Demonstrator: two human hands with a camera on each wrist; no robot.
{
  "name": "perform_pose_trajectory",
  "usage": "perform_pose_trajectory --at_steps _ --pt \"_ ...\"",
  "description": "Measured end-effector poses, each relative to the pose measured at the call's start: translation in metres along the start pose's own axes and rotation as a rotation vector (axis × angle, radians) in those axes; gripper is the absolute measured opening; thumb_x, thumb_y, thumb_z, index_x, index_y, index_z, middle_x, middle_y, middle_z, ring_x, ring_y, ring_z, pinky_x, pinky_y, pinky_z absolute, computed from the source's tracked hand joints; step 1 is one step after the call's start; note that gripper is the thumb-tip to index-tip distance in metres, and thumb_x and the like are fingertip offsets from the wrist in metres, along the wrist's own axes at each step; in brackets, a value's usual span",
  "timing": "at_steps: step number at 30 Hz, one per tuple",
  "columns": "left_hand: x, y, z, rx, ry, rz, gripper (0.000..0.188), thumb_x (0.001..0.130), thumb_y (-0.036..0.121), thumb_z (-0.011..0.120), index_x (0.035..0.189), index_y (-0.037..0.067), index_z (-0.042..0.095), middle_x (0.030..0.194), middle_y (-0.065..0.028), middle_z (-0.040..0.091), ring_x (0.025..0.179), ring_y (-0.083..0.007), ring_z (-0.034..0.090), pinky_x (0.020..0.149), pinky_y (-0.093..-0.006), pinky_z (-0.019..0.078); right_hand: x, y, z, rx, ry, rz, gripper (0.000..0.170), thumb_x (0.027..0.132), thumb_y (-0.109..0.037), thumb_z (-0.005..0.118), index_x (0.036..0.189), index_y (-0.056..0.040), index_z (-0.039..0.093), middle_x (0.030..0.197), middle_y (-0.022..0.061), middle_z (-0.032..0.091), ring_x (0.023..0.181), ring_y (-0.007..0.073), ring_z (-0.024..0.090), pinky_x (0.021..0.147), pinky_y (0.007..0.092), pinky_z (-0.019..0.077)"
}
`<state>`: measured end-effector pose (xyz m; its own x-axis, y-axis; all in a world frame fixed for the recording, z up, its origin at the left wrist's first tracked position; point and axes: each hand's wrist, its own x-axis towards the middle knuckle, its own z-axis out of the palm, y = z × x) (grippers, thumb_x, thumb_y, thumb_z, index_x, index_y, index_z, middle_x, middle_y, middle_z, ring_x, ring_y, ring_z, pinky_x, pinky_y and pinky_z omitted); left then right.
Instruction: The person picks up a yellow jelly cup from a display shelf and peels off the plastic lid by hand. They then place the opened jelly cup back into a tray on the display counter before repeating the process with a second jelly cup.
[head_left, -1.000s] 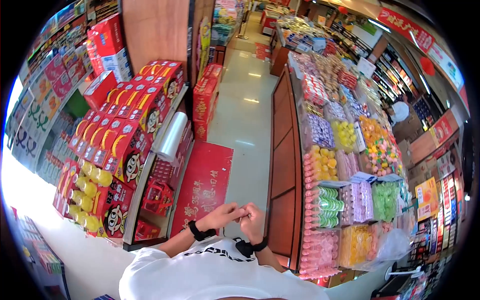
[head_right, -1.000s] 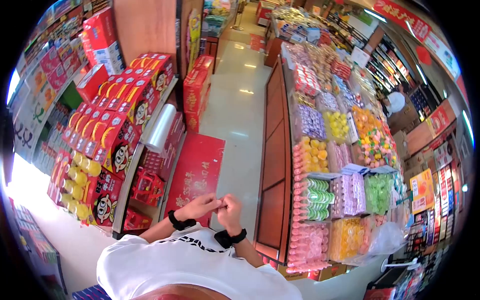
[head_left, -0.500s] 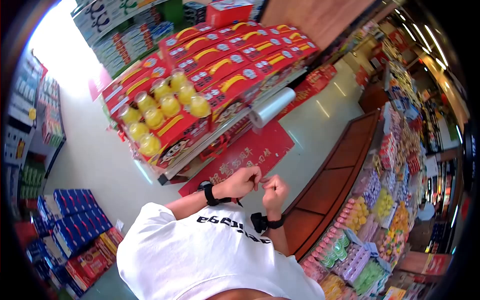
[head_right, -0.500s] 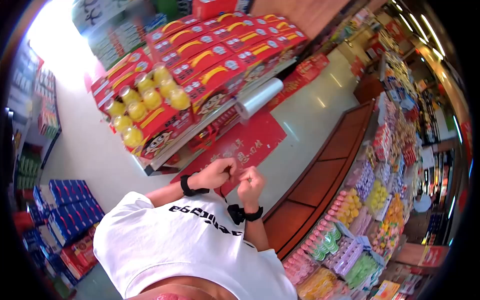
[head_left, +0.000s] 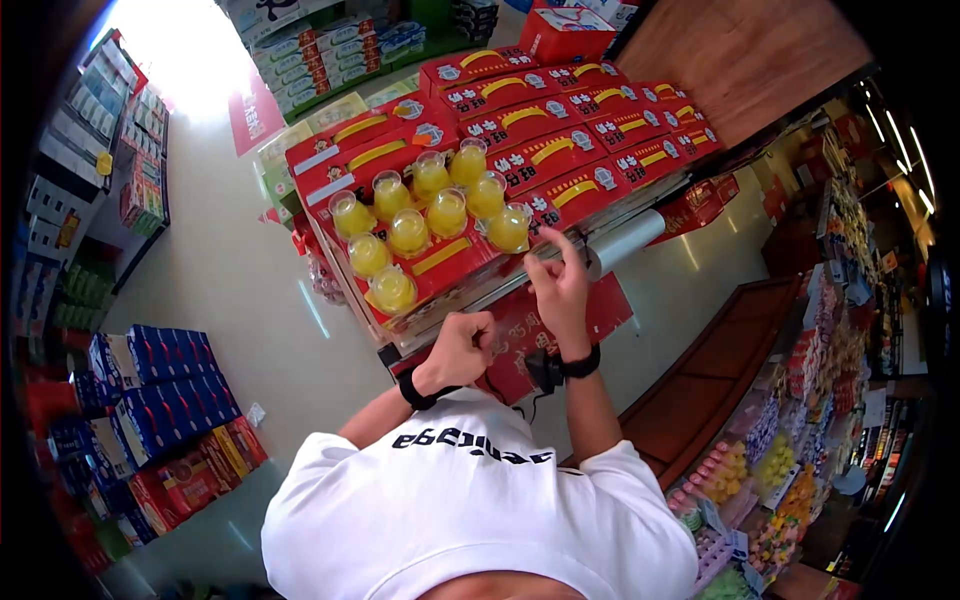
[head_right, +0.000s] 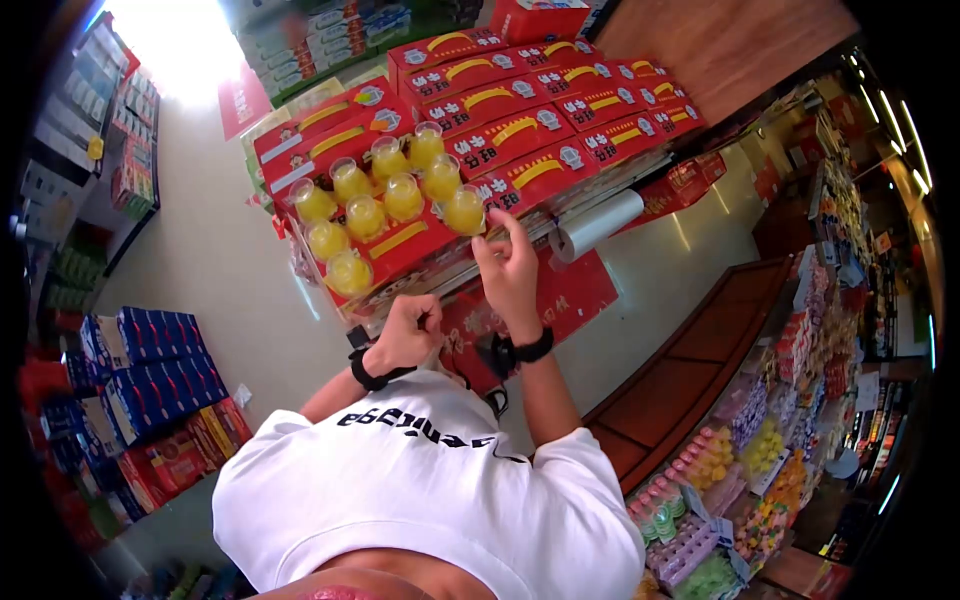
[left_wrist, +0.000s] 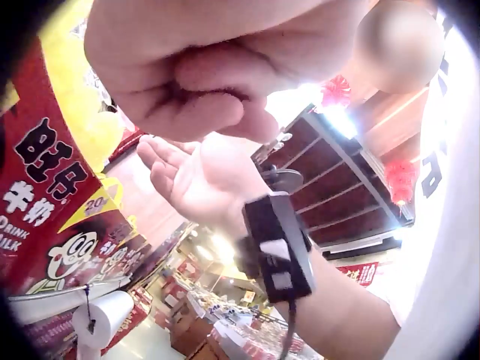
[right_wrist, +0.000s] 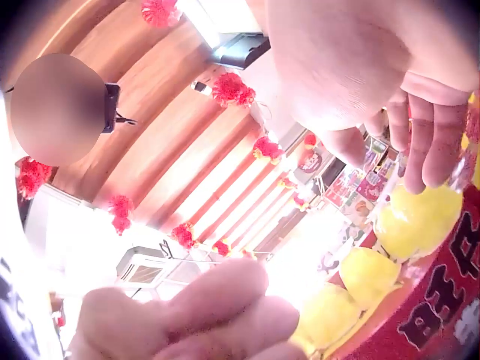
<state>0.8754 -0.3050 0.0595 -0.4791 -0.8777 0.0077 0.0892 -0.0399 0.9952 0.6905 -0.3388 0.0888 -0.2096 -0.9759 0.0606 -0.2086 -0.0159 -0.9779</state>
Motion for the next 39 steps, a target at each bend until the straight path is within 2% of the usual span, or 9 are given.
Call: perform_pose_trajectory --at_steps 2,3,8,12,18,20,28,34,39 --pt "-0.002 -0.014 -0.006 0.105 0.033 0.055 0.024 0.060 -0.017 0.047 0.065 0.004 0.035 0.060 -0.0012 0.044 0.054 -0.0092 0.051 0.046 -0.0248 0.0403 0.024 -0.005 0.013 0.106 0.011 0.052 0.047 0.091 -0.018 0.065 0.132 -0.0021 0.048 0.102 0.0051 0.063 0.076 0.0063 0.061 0.058 0.0201 0.0473" --pt "-0.004 -0.016 -0.006 0.092 0.067 0.037 0.024 0.060 -0.016 0.046 0.065 0.004 0.035 0.059 -0.0014 0.044 0.053 -0.0097 0.051 0.046 -0.0247 0.0403 0.034 0.000 0.020 0.110 0.073 -0.035 0.046 0.091 -0.024 0.065 0.128 0.0002 0.052 0.077 0.0037 0.061 0.060 0.0061 0.052 0.053 0.0236 0.0432" --pt "0.002 -0.015 -0.002 -0.079 0.097 -0.093 0.020 0.064 -0.015 0.047 0.075 0.002 0.045 0.063 -0.0023 0.048 0.061 -0.0110 0.051 0.055 -0.0268 0.0444 0.051 0.011 0.024 0.126 0.132 0.033 0.023 0.090 -0.016 0.063 0.107 0.0003 0.062 0.083 0.0058 0.064 0.066 0.0094 0.060 0.058 0.0265 0.0482" --pt "0.022 -0.020 0.009 -0.161 0.096 -0.078 0.033 0.078 -0.015 0.041 0.106 0.003 0.046 0.090 -0.0071 0.054 0.082 -0.0148 0.059 0.076 -0.0268 0.0480 0.029 0.011 0.005 0.333 0.139 0.042 0.010 0.085 -0.004 0.058 0.095 -0.0013 0.059 0.086 0.0056 0.061 0.070 0.0114 0.061 0.059 0.0281 0.0484" --pt "0.064 -0.002 0.067 -0.019 -0.007 -0.058 0.013 0.097 0.009 0.052 0.107 0.002 0.048 0.085 -0.0058 0.059 0.078 -0.0123 0.058 0.072 -0.0257 0.0481 -0.026 0.005 -0.075 0.062 0.107 -0.042 0.008 0.082 -0.004 0.061 0.089 -0.0008 0.060 0.079 0.0042 0.061 0.072 0.0103 0.057 0.064 0.0275 0.0464" --pt "0.082 -0.016 0.097 0.019 -0.099 -0.057 0.011 0.098 0.011 0.052 0.102 0.001 0.050 0.076 -0.0049 0.061 0.070 -0.0114 0.059 0.066 -0.0255 0.0487 -0.044 0.035 -0.103 0.123 0.165 -0.044 0.008 0.083 -0.001 0.060 0.091 -0.0007 0.060 0.079 0.0016 0.059 0.072 0.0060 0.055 0.062 0.0240 0.0457" --pt "0.115 -0.034 0.276 0.223 -0.582 -0.300 0.014 0.097 0.013 0.051 0.088 0.002 0.053 0.068 -0.0054 0.061 0.060 -0.0111 0.060 0.052 -0.0246 0.0480 -0.129 0.103 -0.255 0.183 0.526 0.085 0.012 0.079 -0.002 0.061 0.090 0.0010 0.060 0.079 0.0078 0.064 0.072 0.0148 0.061 0.065 0.0295 0.0490" --pt "0.135 -0.025 0.417 0.606 -0.988 -0.100 0.026 0.096 0.021 0.053 0.085 -0.003 0.057 0.062 -0.0095 0.063 0.051 -0.0143 0.063 0.046 -0.0274 0.0464 -0.188 0.108 -0.360 0.193 0.735 0.119 0.014 0.082 -0.004 0.062 0.095 0.0014 0.060 0.087 0.0086 0.063 0.077 0.0155 0.062 0.068 0.0303 0.0500" --pt "0.137 -0.028 0.510 0.621 -1.048 0.067 0.024 0.096 0.020 0.054 0.088 -0.002 0.059 0.064 -0.0105 0.066 0.053 -0.0148 0.063 0.049 -0.0279 0.0473 -0.218 0.124 -0.420 0.257 1.017 0.071 0.017 0.086 -0.008 0.063 0.100 0.0010 0.060 0.096 0.0095 0.061 0.078 0.0152 0.061 0.067 0.0292 0.0493"
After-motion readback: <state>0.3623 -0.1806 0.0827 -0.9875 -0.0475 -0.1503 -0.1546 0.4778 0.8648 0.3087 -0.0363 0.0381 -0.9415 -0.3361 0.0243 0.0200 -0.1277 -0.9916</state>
